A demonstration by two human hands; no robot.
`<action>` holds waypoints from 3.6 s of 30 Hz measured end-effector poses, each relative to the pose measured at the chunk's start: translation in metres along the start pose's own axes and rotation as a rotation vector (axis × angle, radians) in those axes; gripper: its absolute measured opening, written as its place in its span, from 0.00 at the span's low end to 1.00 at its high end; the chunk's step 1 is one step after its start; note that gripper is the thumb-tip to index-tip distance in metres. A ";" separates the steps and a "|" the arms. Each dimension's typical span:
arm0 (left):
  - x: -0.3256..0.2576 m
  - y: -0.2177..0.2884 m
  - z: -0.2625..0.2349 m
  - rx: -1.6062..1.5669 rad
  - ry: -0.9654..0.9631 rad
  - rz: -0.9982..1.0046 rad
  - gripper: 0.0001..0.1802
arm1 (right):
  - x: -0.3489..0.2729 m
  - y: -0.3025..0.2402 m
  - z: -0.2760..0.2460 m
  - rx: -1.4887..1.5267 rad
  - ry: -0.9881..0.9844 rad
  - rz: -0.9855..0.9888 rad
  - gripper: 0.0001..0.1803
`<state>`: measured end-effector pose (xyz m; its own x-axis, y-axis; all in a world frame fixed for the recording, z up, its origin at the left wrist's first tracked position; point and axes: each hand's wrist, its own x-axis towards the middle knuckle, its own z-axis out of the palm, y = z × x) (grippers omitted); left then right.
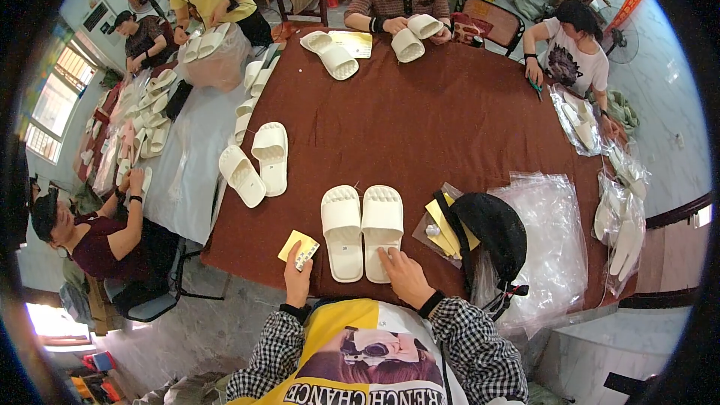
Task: The recorder is applying size or quality labels to pairs of pink and white sandals and then placing them into individual plastic bags.
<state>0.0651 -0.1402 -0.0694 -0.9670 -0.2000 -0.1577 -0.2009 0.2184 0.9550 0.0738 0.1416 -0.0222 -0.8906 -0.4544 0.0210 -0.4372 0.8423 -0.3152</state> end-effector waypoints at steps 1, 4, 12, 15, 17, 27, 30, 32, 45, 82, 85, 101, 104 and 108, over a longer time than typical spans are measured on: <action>-0.001 0.000 0.001 0.036 -0.001 0.000 0.32 | 0.000 0.000 0.000 -0.003 -0.001 -0.002 0.34; -0.002 0.003 0.010 0.131 -0.040 0.044 0.40 | 0.000 -0.001 0.004 -0.018 -0.007 0.010 0.33; -0.002 0.014 0.039 0.363 -0.248 0.220 0.66 | -0.003 0.000 0.003 -0.007 -0.011 -0.001 0.32; 0.001 0.015 0.041 0.366 -0.278 0.202 0.67 | -0.003 0.003 0.006 0.049 0.023 0.012 0.34; 0.004 0.013 0.041 0.391 -0.281 0.225 0.68 | 0.000 -0.001 0.003 0.001 -0.035 0.027 0.32; 0.028 0.006 0.029 0.492 -0.375 0.238 0.69 | 0.002 -0.001 0.016 0.071 -0.007 0.017 0.30; 0.040 0.010 0.027 0.517 -0.369 0.273 0.68 | 0.010 -0.006 0.022 0.127 0.054 0.035 0.30; 0.045 0.012 0.026 0.421 -0.386 0.229 0.67 | 0.016 -0.008 0.018 0.128 0.039 0.033 0.30; -0.001 0.032 0.048 0.551 -0.201 0.399 0.55 | 0.020 0.019 0.003 0.481 0.001 0.197 0.21; 0.020 0.014 0.098 0.957 -0.359 0.653 0.51 | 0.007 0.044 -0.016 0.771 0.002 0.259 0.25; 0.040 0.013 0.083 0.962 -0.252 0.732 0.50 | 0.000 0.042 -0.021 0.779 -0.040 0.288 0.25; 0.160 0.013 -0.028 1.073 -0.259 0.624 0.49 | -0.039 0.049 -0.015 0.763 -0.099 0.348 0.24; 0.185 0.005 -0.053 1.094 -0.149 0.625 0.48 | -0.044 0.047 -0.019 0.758 -0.087 0.369 0.23; 0.215 -0.001 -0.080 1.212 -0.065 0.465 0.47 | -0.049 0.047 -0.022 0.748 -0.095 0.407 0.23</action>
<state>-0.1300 -0.2598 -0.0841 -0.9828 0.1662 0.0808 0.1735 0.9803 0.0946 0.0944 0.2101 -0.0176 -0.9315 -0.2084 -0.2982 0.1416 0.5473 -0.8249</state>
